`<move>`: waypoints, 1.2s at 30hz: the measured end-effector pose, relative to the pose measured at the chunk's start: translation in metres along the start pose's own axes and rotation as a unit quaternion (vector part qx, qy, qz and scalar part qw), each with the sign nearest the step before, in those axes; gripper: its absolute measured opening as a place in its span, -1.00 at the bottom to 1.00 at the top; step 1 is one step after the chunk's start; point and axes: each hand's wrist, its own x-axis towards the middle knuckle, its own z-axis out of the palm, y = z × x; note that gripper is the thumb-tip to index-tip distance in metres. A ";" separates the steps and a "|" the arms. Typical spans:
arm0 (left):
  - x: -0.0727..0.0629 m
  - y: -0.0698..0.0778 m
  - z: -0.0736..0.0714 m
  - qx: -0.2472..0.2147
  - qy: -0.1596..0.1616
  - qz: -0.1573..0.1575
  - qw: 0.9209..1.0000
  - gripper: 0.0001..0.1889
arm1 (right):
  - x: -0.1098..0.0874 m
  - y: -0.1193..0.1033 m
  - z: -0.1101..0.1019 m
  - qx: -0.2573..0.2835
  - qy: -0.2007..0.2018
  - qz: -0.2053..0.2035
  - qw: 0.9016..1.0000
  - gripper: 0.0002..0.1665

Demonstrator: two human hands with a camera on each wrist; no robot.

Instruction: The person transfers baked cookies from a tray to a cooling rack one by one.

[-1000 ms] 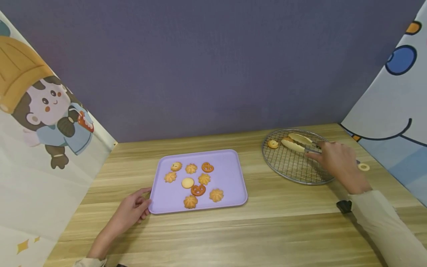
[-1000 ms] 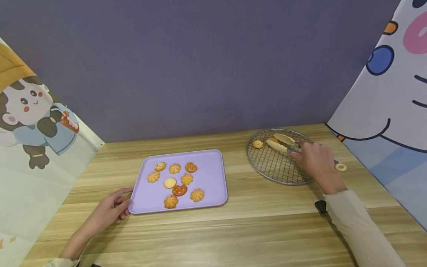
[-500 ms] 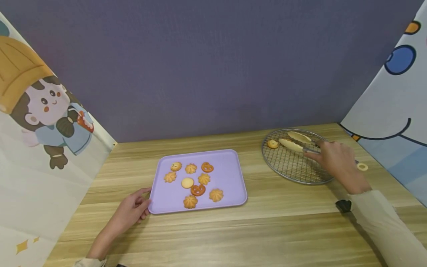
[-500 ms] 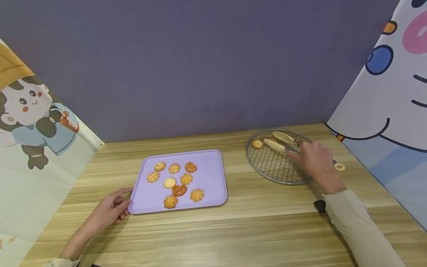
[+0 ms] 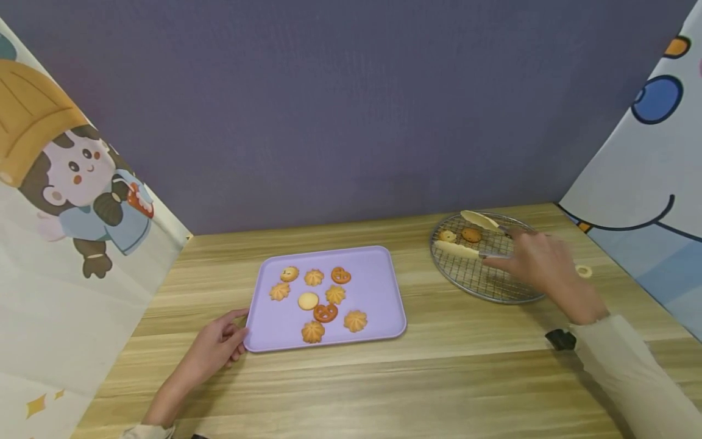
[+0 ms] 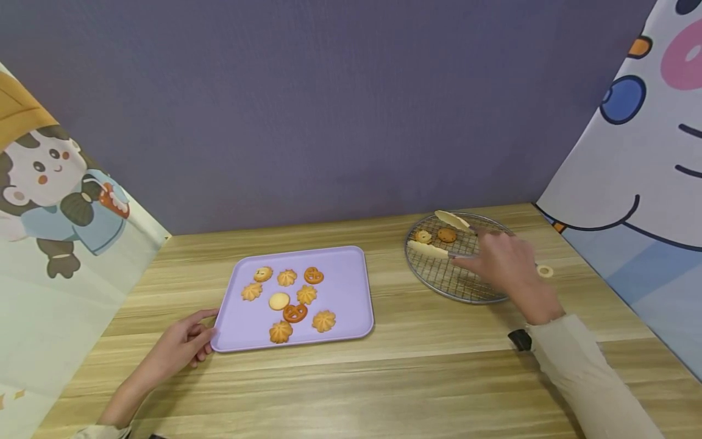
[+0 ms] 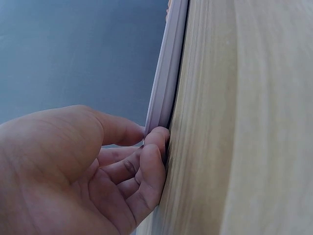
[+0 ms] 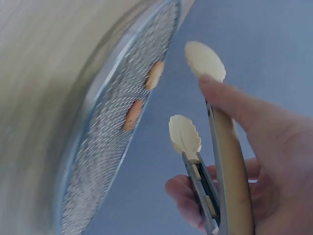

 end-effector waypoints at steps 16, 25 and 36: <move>0.001 0.000 0.003 0.001 -0.002 0.000 1.000 -0.50 | -0.008 -0.056 -0.028 0.027 -0.019 -0.057 0.998 0.14; 0.001 0.002 0.003 0.007 -0.002 0.002 1.000 -0.52 | -0.023 -0.091 -0.032 0.023 0.045 -0.137 0.989 0.17; 0.001 0.000 0.000 0.009 0.001 -0.005 1.000 -0.53 | -0.037 -0.127 -0.017 0.028 0.066 -0.223 0.972 0.15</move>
